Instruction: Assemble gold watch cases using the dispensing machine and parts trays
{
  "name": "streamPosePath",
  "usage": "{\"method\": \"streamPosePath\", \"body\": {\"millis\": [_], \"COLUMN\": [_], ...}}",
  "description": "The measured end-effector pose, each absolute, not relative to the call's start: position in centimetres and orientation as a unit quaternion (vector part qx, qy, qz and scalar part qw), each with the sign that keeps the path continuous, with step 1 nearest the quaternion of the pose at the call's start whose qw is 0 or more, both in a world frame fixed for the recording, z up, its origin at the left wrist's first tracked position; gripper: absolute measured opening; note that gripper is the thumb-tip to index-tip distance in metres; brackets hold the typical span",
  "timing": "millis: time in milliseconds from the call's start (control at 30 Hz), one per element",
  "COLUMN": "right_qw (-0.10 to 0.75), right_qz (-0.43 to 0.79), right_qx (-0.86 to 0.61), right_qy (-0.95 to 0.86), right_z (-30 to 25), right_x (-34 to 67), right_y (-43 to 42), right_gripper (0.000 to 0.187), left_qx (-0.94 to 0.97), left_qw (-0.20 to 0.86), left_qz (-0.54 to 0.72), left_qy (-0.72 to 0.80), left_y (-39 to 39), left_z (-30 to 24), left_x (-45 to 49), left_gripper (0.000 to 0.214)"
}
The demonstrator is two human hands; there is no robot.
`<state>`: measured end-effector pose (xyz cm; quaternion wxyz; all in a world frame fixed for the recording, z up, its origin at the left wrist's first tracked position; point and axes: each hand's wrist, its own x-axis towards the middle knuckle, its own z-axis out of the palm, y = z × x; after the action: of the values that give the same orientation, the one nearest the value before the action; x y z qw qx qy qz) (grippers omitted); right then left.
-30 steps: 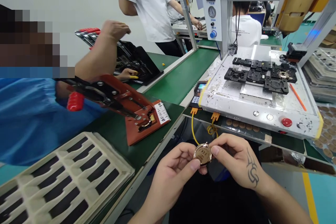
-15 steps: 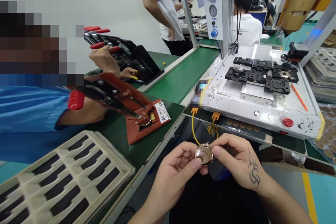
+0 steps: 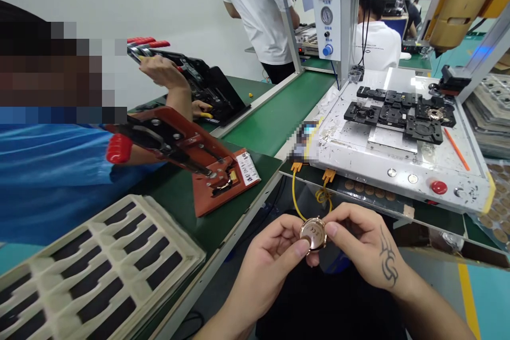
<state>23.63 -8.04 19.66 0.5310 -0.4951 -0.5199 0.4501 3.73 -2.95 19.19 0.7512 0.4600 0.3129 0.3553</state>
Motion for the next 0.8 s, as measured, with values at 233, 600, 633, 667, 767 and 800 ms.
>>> {"method": "streamPosePath", "body": {"millis": [233,600,633,667,767,800], "right_qw": [0.525,0.527,0.527,0.528,0.530,0.531], "right_qz": [0.466,0.453,0.453,0.452,0.455,0.458], "right_qx": [-0.498,-0.502,-0.502,-0.503,-0.503,-0.501], "right_qy": [-0.509,-0.515,-0.514,-0.513,-0.509,-0.507], "right_z": [19.57,18.95,18.95,18.95,18.99,19.00], "right_x": [23.87,23.81,23.79,23.78,23.72,23.71], "right_y": [-8.57,-8.62,-8.59,-8.59,-8.66,-8.71], "right_gripper": [0.017,0.018,0.018,0.018,0.017,0.016], "left_qx": [0.441,0.478,0.478,0.477,0.464,0.459], "left_qw": [0.770,0.741,0.741,0.743,0.754,0.760], "left_qz": [0.352,0.360,0.360,0.359,0.356,0.354], "left_qy": [0.298,0.305,0.305,0.304,0.300,0.296], "left_y": [-3.42,-3.54,-3.54,-3.53,-3.47,-3.44], "left_z": [19.08,19.06,19.01,18.97,18.81,18.74], "left_x": [3.94,3.83,3.83,3.81,3.68,3.64], "left_gripper": [0.032,0.029,0.029,0.029,0.027,0.027]}}
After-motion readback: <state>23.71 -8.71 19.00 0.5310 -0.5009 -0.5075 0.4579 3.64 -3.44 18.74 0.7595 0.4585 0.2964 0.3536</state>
